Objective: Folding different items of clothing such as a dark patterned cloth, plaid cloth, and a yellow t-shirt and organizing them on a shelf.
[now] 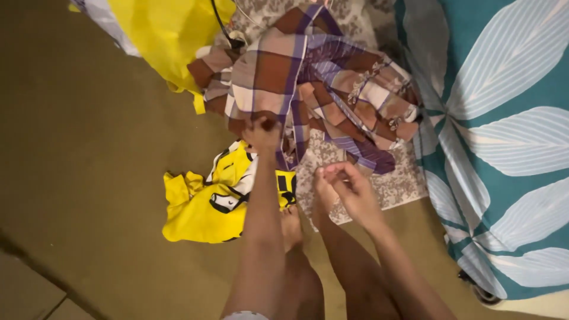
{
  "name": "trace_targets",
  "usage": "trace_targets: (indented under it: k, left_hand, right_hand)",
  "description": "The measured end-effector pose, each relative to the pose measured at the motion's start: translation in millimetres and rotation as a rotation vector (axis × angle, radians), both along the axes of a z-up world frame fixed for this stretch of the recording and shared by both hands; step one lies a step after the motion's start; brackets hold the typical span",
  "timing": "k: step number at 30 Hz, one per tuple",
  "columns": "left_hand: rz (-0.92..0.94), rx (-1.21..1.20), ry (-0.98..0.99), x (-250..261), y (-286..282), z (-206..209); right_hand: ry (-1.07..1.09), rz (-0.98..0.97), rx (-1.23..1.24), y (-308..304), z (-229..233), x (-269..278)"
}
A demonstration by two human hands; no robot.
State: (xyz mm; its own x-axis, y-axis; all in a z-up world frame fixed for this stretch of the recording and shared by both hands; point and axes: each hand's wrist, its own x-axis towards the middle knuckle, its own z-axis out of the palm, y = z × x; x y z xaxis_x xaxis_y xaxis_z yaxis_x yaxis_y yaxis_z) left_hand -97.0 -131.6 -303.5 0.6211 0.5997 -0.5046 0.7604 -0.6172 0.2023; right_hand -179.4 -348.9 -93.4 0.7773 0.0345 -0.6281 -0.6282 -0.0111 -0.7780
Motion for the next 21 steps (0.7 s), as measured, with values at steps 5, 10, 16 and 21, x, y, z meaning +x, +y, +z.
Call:
trace_targets:
  k: [5,10,16,21]
  left_hand:
    - [0.126,-0.39,-0.269,-9,13,0]
    - [-0.18,-1.29,-0.269,-18,-44,202]
    - [-0.621,-1.507,-0.01,-30,-56,518]
    - [-0.938,-0.97,-0.115,-26,-67,747]
  right_hand:
    - [0.064,0.002,-0.067,-5,23,4]
    - [-0.276,-0.033,-0.349,-3,120,31]
    - [-0.691,0.161,-0.689,-25,275,16]
    - [-0.646,-0.009,-0.631,-34,420,-43]
